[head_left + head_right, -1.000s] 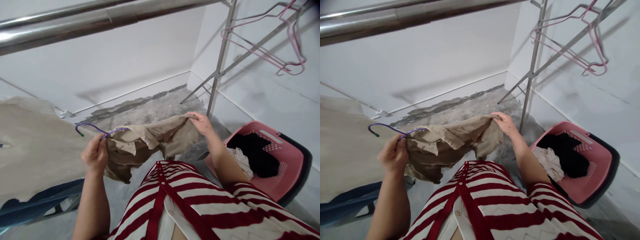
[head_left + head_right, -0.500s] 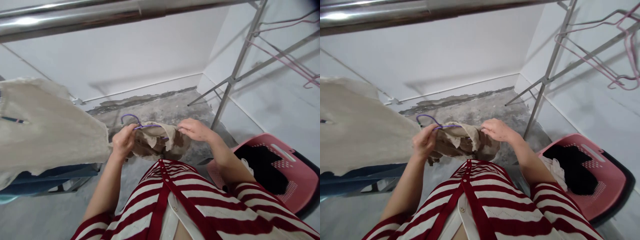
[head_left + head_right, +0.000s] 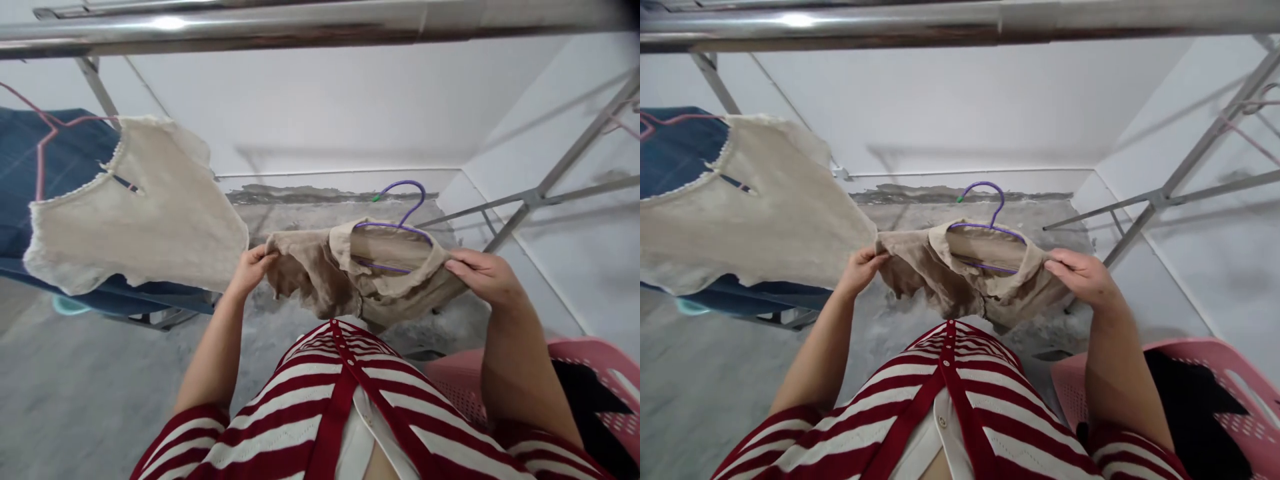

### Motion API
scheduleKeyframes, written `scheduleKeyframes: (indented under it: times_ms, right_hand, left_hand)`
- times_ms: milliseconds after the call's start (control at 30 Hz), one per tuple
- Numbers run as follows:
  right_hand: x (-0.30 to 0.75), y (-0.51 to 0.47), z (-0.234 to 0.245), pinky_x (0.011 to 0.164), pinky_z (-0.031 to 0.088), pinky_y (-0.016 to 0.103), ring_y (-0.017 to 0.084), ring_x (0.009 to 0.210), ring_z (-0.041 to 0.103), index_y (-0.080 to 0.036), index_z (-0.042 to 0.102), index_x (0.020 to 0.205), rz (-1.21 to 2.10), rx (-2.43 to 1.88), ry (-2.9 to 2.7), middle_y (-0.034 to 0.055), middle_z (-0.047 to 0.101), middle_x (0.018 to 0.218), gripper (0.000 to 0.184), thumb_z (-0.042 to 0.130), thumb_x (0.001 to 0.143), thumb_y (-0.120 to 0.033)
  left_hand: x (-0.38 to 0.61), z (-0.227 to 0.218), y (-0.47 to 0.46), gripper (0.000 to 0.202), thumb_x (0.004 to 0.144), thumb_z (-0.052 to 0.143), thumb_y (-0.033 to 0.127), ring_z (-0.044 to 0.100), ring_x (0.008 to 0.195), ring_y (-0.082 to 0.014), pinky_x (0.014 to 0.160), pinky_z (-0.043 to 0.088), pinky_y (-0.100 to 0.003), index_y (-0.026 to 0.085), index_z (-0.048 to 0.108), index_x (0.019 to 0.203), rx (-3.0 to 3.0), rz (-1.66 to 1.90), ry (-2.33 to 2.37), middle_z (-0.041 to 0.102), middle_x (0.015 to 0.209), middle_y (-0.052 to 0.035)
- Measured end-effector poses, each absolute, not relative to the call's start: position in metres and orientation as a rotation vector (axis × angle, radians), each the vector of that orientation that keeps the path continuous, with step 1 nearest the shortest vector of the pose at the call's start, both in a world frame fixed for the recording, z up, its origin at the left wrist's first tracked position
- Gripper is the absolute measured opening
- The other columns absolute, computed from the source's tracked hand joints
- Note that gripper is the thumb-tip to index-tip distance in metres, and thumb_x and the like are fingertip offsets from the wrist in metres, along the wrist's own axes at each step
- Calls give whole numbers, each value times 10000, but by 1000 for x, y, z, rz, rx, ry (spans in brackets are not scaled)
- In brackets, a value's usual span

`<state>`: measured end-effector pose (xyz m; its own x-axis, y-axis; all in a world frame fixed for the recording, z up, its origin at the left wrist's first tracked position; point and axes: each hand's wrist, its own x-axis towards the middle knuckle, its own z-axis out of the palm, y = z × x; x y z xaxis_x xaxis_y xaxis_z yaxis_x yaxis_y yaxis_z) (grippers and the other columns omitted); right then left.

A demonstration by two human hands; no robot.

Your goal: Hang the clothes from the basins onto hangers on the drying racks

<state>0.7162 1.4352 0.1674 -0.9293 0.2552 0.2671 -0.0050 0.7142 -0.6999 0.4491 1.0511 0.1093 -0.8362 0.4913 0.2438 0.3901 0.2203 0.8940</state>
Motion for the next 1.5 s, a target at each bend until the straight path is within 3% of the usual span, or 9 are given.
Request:
scheduleKeyframes:
  times_ms: [67, 167, 333, 433, 733, 967, 1100, 1367, 1500]
  right_hand:
    - [716, 1430, 167, 626, 473, 269, 176, 715, 592, -208, 695, 818, 1131, -284, -2522, 44, 658, 776, 269, 562, 809, -442]
    - [710, 1415, 171, 622, 480, 269, 179, 713, 601, -205, 699, 787, 1333, -385, -2502, 42, 664, 762, 295, 596, 773, -482]
    - [689, 1390, 182, 606, 502, 292, 201, 681, 631, -170, 698, 782, 1855, -397, -2632, 57, 681, 724, 349, 664, 702, -508]
    - [673, 1381, 184, 546, 493, 287, 187, 600, 619, -190, 692, 755, 1967, -465, -2472, 49, 672, 664, 323, 703, 661, -498]
    - [626, 1328, 194, 501, 467, 252, 146, 540, 590, -221, 629, 713, 2000, -464, -2198, 21, 653, 638, 257, 720, 646, -453]
    - [599, 1262, 230, 588, 516, 365, 251, 725, 668, -245, 568, 903, 1916, -171, -2234, 68, 683, 795, 281, 594, 742, -474]
    - [566, 1216, 245, 610, 515, 363, 254, 788, 663, -239, 511, 861, 1804, -25, -2133, 54, 673, 803, 236, 543, 773, -456]
    - [470, 1131, 249, 647, 490, 292, 165, 725, 594, -207, 471, 851, 1821, 196, -1957, 12, 596, 762, 240, 550, 766, -418]
    - [437, 1105, 245, 631, 463, 264, 134, 688, 537, -201, 469, 821, 1759, 271, -2026, 0, 550, 727, 306, 560, 770, -489]
  left_hand:
    - [440, 106, 1048, 272, 714, 600, 409, 556, 678, -138, 661, 442, -248, 150, 667, 761, 712, 1882, 2362, 630, 687, 5]
    - [425, 105, 1043, 265, 642, 627, 387, 507, 633, -110, 611, 395, -212, 150, 657, 758, 444, 2099, 2321, 604, 658, 23]
    - [404, 100, 1025, 349, 617, 607, 496, 446, 524, -93, 535, 364, -208, 159, 576, 704, 228, 2163, 2207, 524, 560, 35]
    - [395, 94, 1009, 405, 632, 579, 566, 462, 516, -108, 540, 389, -230, 166, 540, 688, 154, 2139, 2202, 521, 555, 23]
    - [398, 25, 959, 299, 635, 563, 434, 519, 679, -162, 615, 371, -239, 160, 633, 732, 22, 1837, 2496, 602, 656, -9]
    - [455, -48, 928, 287, 612, 512, 456, 533, 571, -171, 589, 404, -276, 175, 570, 599, -3, 1572, 2416, 532, 510, 11]
    - [475, -75, 916, 324, 600, 483, 501, 542, 545, -165, 580, 429, -288, 181, 529, 589, -34, 1536, 2358, 520, 524, 7]
    - [485, -86, 875, 351, 603, 494, 545, 599, 607, -187, 594, 458, -293, 194, 508, 607, -128, 1505, 2358, 557, 579, -6]
    - [493, -80, 863, 356, 610, 473, 542, 628, 637, -209, 549, 469, -302, 196, 538, 662, -160, 1490, 2366, 618, 663, -41]
